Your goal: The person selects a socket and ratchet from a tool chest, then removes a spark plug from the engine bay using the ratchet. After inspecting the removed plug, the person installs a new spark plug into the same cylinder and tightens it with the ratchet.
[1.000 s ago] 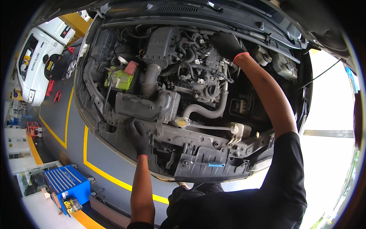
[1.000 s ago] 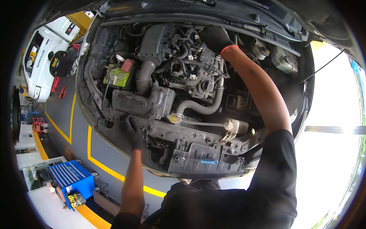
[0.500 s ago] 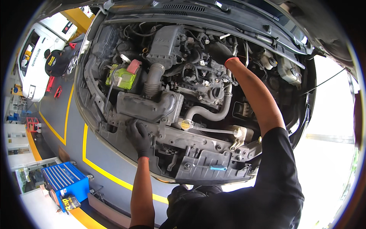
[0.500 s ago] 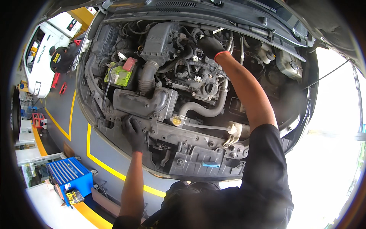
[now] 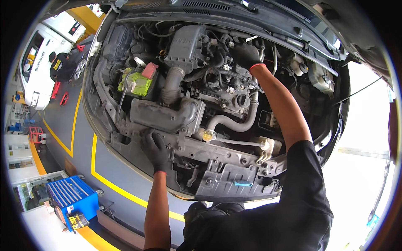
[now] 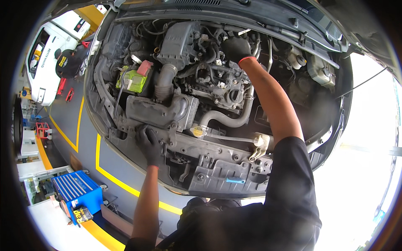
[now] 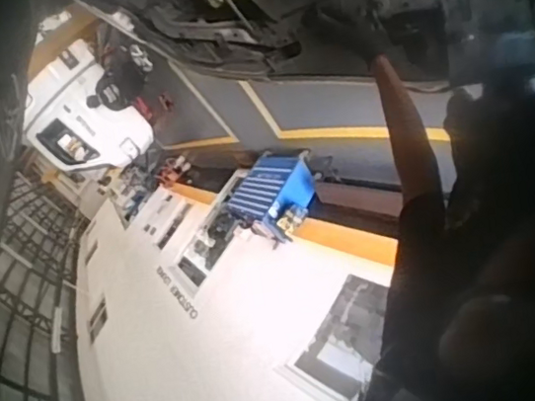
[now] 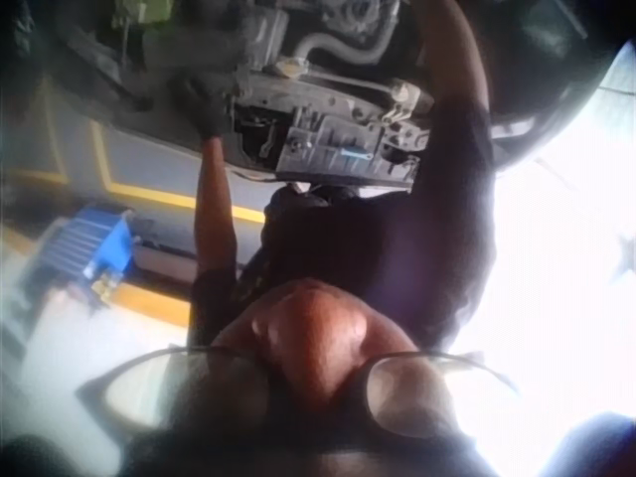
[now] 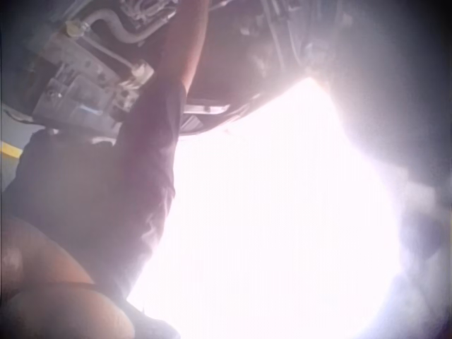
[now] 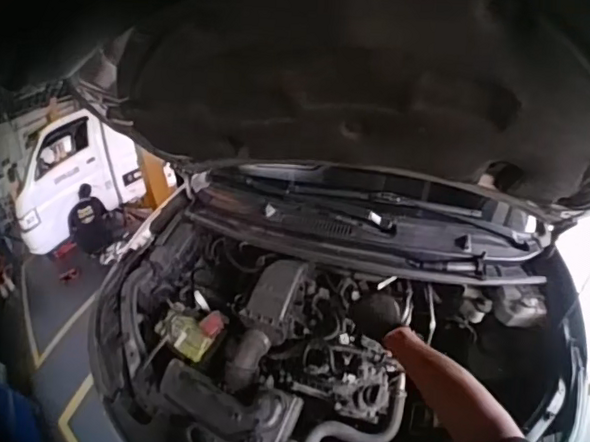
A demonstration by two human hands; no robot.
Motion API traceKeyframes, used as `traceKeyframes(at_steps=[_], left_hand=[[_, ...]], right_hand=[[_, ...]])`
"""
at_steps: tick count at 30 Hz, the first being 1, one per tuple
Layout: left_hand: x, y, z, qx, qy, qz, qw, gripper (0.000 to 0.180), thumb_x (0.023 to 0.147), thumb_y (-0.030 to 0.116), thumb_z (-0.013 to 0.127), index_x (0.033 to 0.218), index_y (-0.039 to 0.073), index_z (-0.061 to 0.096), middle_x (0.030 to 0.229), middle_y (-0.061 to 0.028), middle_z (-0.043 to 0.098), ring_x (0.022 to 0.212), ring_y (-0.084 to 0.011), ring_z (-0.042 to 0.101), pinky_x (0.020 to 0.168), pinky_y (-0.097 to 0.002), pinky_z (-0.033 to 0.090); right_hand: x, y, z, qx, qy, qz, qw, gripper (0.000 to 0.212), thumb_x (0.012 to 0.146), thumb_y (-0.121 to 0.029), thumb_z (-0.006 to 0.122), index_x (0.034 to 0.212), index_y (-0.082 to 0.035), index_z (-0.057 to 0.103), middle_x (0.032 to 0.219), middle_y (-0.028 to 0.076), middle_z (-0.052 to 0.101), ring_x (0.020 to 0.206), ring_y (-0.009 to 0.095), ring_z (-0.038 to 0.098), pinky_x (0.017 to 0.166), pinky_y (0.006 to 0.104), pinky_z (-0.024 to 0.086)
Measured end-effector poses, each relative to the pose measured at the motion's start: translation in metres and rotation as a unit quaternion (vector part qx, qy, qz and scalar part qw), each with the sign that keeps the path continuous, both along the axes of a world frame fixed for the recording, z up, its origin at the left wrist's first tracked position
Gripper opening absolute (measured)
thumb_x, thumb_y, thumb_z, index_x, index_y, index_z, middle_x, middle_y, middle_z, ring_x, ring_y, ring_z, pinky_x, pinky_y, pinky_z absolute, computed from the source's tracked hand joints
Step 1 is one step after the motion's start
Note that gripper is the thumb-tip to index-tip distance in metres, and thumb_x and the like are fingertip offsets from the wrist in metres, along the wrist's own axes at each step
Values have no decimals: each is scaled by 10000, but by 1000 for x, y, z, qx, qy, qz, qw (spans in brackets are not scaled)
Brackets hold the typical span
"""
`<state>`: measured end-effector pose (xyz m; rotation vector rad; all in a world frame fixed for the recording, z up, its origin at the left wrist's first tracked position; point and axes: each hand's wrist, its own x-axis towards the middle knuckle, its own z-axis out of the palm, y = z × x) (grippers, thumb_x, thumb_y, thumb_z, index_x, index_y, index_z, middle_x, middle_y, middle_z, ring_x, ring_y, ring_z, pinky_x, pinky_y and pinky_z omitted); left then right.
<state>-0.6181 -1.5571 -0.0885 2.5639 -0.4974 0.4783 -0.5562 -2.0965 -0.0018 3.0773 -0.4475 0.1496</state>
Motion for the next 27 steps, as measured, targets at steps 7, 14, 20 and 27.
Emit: traceKeyframes(at_steps=[7,14,20,27], left_hand=[[1,-8,6,-26,-14,-27,999,307,1113,231,589,1315,26,693,1287,-206,714,1218,-444,647,1073,-581,479],[-1,-5,6,-31,8,-13,999,307,1120,233,570,1306,19,688,1301,-214,710,1227,-447,644,1088,-577,469],[0,-6,6,-20,-8,-21,1000,302,1117,222,573,1307,19,690,1284,-214,711,1212,-446,645,1082,-577,471],[1,-3,4,-23,3,-18,1000,312,1100,229,595,1312,21,690,1312,-195,707,1245,-439,633,1094,-589,477]], right_hand=[[1,-31,-10,9,-34,69,997,214,989,-201,648,1016,-111,840,1037,190,830,989,423,815,846,550,646],[9,-22,-3,10,3,-9,1000,273,960,-240,655,1107,-53,789,1012,227,812,951,466,793,796,579,629],[6,-24,-1,20,19,31,999,348,1041,-371,633,1038,-85,831,1069,217,823,1004,425,806,862,557,632],[5,-12,-4,25,-39,53,998,219,970,-223,660,996,-50,790,985,243,804,919,469,792,779,601,624]])
